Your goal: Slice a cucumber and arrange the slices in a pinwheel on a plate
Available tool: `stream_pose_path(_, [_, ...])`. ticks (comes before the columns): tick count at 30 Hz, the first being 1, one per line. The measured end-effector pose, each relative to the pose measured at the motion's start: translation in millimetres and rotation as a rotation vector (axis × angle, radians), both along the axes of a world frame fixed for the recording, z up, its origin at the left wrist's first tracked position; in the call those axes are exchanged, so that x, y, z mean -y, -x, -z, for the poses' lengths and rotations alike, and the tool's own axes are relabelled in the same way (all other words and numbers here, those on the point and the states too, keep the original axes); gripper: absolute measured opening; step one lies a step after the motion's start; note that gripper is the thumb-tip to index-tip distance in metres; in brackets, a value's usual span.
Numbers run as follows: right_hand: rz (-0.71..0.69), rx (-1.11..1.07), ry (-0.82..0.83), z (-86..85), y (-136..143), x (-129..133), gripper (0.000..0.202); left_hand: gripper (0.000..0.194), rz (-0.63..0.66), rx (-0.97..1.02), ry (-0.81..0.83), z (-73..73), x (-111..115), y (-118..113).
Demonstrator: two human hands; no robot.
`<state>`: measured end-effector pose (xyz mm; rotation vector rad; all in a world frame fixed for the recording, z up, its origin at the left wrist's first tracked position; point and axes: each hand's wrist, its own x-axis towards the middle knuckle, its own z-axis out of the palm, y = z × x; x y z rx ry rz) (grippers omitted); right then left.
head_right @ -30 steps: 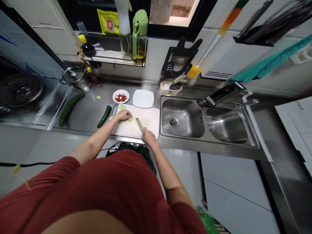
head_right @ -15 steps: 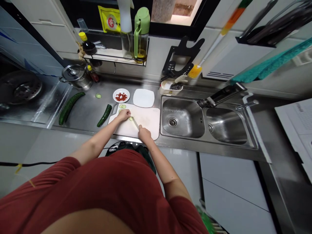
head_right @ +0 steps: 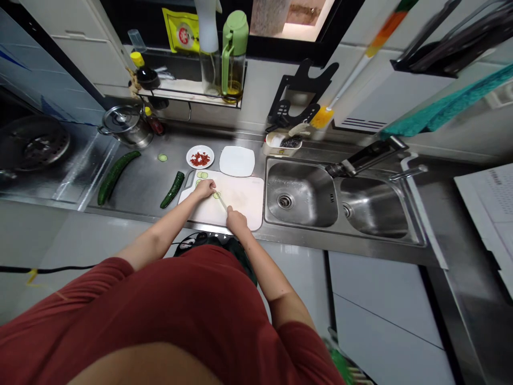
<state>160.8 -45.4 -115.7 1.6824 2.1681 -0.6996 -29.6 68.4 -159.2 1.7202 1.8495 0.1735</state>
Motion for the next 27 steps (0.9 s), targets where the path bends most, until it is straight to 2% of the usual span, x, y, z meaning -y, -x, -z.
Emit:
stream_pose_path(15, [0.021, -0.030, 0.049, 5.1, 12.7, -3.9, 0.034, 0.019, 0.005, 0.008, -0.002, -0.1, 0.6, -0.3])
stream_pose_path(27, [-0.004, 0.012, 0.056, -4.9, 14.0, -12.2, 0.034, 0.017, -0.005, 0.002, 0.008, 2.1, -0.5, 0.0])
